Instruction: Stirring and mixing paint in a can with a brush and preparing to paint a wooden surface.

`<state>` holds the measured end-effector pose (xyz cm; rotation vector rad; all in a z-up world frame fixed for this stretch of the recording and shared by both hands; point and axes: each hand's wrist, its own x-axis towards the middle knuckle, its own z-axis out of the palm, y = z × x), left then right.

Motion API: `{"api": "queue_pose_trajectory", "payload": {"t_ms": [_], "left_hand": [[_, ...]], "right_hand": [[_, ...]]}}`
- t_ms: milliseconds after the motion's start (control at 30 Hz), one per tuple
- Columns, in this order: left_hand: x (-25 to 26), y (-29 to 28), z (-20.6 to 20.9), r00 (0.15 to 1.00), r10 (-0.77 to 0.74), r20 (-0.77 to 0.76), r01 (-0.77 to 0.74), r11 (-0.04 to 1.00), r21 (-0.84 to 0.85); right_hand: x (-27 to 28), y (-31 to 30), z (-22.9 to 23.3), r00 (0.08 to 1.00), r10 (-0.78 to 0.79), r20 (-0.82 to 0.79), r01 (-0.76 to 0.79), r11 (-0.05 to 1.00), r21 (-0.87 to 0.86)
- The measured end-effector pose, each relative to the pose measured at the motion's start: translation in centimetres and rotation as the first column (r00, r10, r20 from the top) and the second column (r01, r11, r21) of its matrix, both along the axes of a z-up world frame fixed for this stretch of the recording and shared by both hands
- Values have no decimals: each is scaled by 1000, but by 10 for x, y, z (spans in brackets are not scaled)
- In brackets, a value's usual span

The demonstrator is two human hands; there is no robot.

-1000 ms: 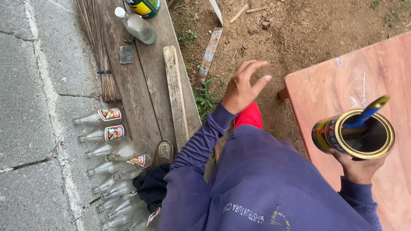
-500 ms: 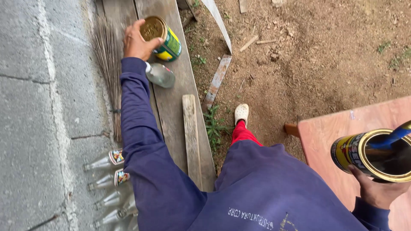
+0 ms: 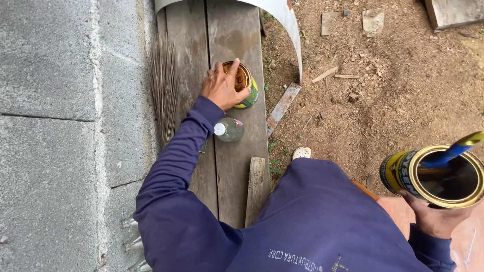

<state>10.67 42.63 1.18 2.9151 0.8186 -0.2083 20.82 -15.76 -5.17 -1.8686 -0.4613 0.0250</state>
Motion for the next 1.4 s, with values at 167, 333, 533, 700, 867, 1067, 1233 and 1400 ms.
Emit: {"api": "queue_pose_trajectory", "payload": {"t_ms": [167, 333, 533, 700, 867, 1067, 1233, 1400], "left_hand": [[0, -8, -19, 998, -57, 0, 57, 996, 75], [0, -14, -34, 990, -140, 8, 131, 945, 301], [-12, -16, -32, 989, -145, 40, 133, 966, 223], [-11, -25, 0, 993, -107, 51, 103, 991, 86], [-12, -26, 0, 987, -94, 129, 83, 993, 86], [-10, -25, 4, 989, -32, 141, 32, 999, 0], [-5, -24, -1, 984, 49, 173, -38, 997, -69], [-1, -23, 12, 981, 150, 123, -126, 975, -182]], "right_hand": [[26, 57, 15, 986, 146, -81, -144, 989, 31], [63, 132, -1, 956, 268, -119, -252, 958, 135], [105, 296, 4, 861, 496, -110, -455, 849, 270], [121, 440, -9, 779, 623, -67, -586, 762, 275], [113, 533, -34, 782, 622, -36, -609, 775, 169], [93, 576, -58, 732, 677, 78, -680, 722, 127], [92, 571, -51, 722, 691, 19, -690, 719, 77], [120, 506, -50, 598, 779, -191, -802, 578, -151]]}}
